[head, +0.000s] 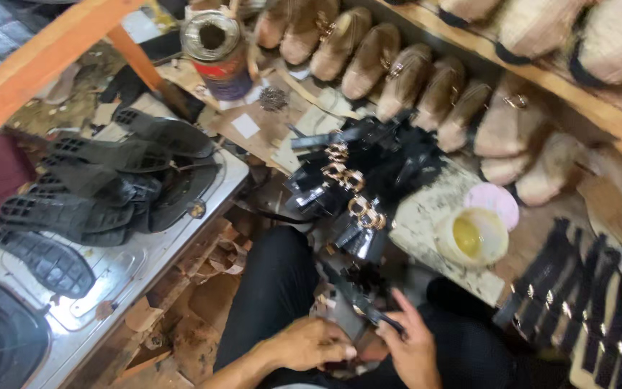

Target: The person sits at a workbench and threads the ends of black fabric straps through gold metal rings and buckles, folding and pressing the strap ends to secure them. Finished straps are placed on the right side of the bench while new straps are taken from a pile on the left.

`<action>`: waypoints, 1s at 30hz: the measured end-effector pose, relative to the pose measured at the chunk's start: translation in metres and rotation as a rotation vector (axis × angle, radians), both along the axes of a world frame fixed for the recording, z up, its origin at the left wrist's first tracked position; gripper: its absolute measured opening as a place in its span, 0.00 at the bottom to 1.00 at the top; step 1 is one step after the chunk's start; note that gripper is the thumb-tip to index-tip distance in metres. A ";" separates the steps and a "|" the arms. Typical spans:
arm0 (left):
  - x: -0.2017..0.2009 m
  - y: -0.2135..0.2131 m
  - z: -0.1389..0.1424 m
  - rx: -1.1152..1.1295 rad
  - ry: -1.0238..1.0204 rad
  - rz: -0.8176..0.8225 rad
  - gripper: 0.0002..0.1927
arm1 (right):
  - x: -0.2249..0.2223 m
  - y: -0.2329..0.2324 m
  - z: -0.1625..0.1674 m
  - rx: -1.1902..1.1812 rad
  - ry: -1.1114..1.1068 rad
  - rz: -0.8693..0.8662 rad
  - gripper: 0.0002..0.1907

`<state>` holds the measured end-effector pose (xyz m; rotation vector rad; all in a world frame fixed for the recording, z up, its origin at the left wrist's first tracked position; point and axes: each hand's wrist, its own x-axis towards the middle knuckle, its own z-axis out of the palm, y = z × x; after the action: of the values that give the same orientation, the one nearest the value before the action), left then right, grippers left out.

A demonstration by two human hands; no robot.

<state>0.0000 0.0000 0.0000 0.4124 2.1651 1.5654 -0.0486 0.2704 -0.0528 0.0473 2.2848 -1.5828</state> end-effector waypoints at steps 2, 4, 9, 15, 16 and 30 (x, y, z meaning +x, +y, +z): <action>0.008 0.029 -0.016 0.159 -0.295 0.074 0.20 | 0.028 0.024 0.003 -0.203 -0.066 -0.116 0.39; 0.004 0.052 -0.030 0.478 -0.535 0.402 0.22 | 0.058 0.042 0.004 -0.273 -0.093 -0.155 0.40; -0.025 0.060 -0.031 0.853 -0.463 0.691 0.23 | 0.104 0.042 -0.002 -0.193 -0.114 -0.211 0.39; -0.017 0.048 0.003 0.799 -0.441 0.549 0.23 | 0.083 0.028 0.051 -0.044 0.142 -0.043 0.35; -0.016 0.046 0.007 0.796 -0.383 0.551 0.21 | 0.074 0.027 0.067 -0.056 0.282 -0.004 0.33; 0.023 0.053 0.026 0.690 -0.368 0.556 0.11 | -0.126 0.044 0.192 0.938 0.723 0.374 0.39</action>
<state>0.0227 0.0526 0.0259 -0.3051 1.4731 2.4559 -0.1744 0.3147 0.1393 -0.7677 3.1127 -0.2390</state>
